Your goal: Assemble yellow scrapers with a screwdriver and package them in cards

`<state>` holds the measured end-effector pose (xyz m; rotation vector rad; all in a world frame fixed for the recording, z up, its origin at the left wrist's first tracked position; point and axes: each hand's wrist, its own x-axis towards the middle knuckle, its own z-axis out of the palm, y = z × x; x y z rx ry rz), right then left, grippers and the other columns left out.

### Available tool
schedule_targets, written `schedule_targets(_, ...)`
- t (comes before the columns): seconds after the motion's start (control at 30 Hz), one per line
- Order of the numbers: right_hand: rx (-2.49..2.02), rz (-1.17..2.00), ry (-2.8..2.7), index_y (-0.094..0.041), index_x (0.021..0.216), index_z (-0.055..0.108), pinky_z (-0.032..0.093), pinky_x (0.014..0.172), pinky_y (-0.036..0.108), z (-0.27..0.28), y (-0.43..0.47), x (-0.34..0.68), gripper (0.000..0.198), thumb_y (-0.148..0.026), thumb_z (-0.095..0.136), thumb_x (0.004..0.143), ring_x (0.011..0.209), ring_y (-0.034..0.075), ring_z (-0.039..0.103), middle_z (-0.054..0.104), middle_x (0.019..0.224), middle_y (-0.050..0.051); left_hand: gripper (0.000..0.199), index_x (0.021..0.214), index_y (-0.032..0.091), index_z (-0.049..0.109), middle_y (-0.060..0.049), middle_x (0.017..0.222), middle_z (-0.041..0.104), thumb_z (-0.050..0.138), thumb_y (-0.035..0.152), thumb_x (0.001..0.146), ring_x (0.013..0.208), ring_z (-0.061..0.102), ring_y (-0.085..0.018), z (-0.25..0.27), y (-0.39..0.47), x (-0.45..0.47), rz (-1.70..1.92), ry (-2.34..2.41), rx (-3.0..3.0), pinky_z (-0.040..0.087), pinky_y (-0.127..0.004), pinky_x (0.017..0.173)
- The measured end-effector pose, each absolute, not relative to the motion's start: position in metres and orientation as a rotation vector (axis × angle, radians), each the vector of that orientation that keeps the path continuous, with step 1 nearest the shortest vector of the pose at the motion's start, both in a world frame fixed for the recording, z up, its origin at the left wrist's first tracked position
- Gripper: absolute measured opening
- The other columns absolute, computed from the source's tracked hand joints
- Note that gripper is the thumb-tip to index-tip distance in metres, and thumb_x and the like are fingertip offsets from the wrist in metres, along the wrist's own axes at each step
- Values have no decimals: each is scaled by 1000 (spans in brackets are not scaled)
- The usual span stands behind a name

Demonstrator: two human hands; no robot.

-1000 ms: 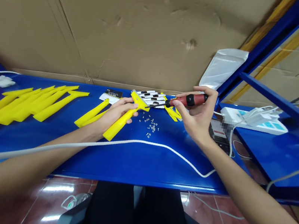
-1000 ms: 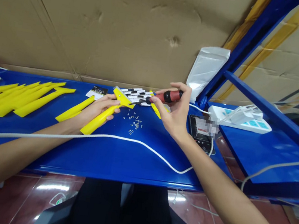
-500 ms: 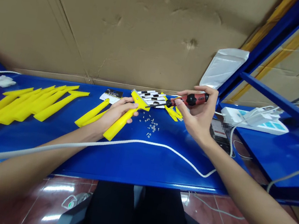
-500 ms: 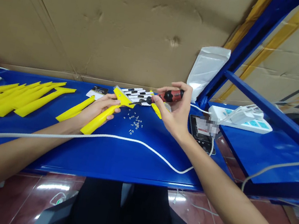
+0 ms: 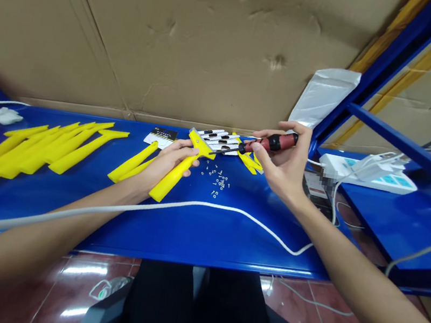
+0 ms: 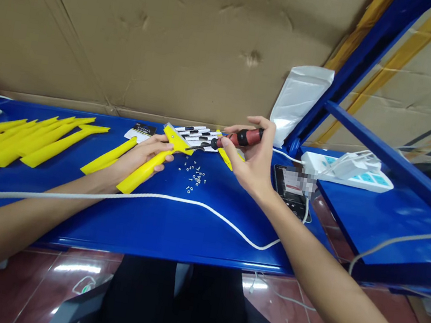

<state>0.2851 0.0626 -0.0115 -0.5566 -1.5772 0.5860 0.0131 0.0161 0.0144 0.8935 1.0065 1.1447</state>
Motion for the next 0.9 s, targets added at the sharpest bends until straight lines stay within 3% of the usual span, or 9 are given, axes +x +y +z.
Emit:
schedule_targets(0.13, -511, 641, -1585, -40, 137, 43, 69, 106, 54, -9, 56, 280, 68, -60, 88, 90, 118, 30, 82, 73, 138, 7, 33, 124, 17, 62, -6, 95, 74, 76, 13, 95, 60, 65, -10, 15, 17, 12, 1135, 1037, 877, 48, -17, 44)
schedule_targets(0.3, -562, 563, -1594, -40, 135, 47, 70, 100, 60, -13, 61, 283, 69, -65, 90, 86, 112, 34, 84, 81, 114, 5, 31, 123, 17, 62, -8, 101, 75, 75, 12, 95, 66, 67, -11, 15, 18, 12, 1159, 1022, 875, 48, -17, 44)
schedule_targets(0.4, -573, 537, -1589, -39, 131, 48, 71, 97, 60, -16, 67, 287, 63, -60, 89, 88, 106, 33, 84, 80, 109, 4, 31, 124, 16, 63, -9, 106, 75, 74, 11, 95, 66, 67, -11, 15, 17, 13, 1151, 1015, 882, 48, -17, 43)
schedule_targets(0.6, -510, 643, -1597, -40, 138, 42, 66, 110, 58, -15, 65, 284, 63, -54, 85, 95, 116, 28, 82, 70, 142, 7, 33, 123, 18, 61, -7, 97, 75, 77, 14, 94, 61, 66, -10, 14, 18, 11, 1142, 1021, 871, 47, -17, 44)
schedule_targets(0.77, -572, 539, -1565, -40, 141, 47, 71, 97, 58, -19, 70, 286, 71, -52, 93, 88, 105, 31, 83, 77, 115, 4, 31, 119, 18, 62, -7, 97, 75, 77, 13, 93, 65, 68, -11, 14, 19, 12, 1163, 1018, 850, 47, -17, 43)
schedule_targets(0.9, -605, 381, -1525, -38, 136, 54, 73, 88, 58, -24, 79, 293, 72, -58, 96, 81, 104, 34, 82, 72, 116, 6, 29, 119, 17, 63, -8, 101, 76, 76, 11, 94, 65, 68, -11, 18, 16, 14, 1156, 1015, 863, 48, -17, 43)
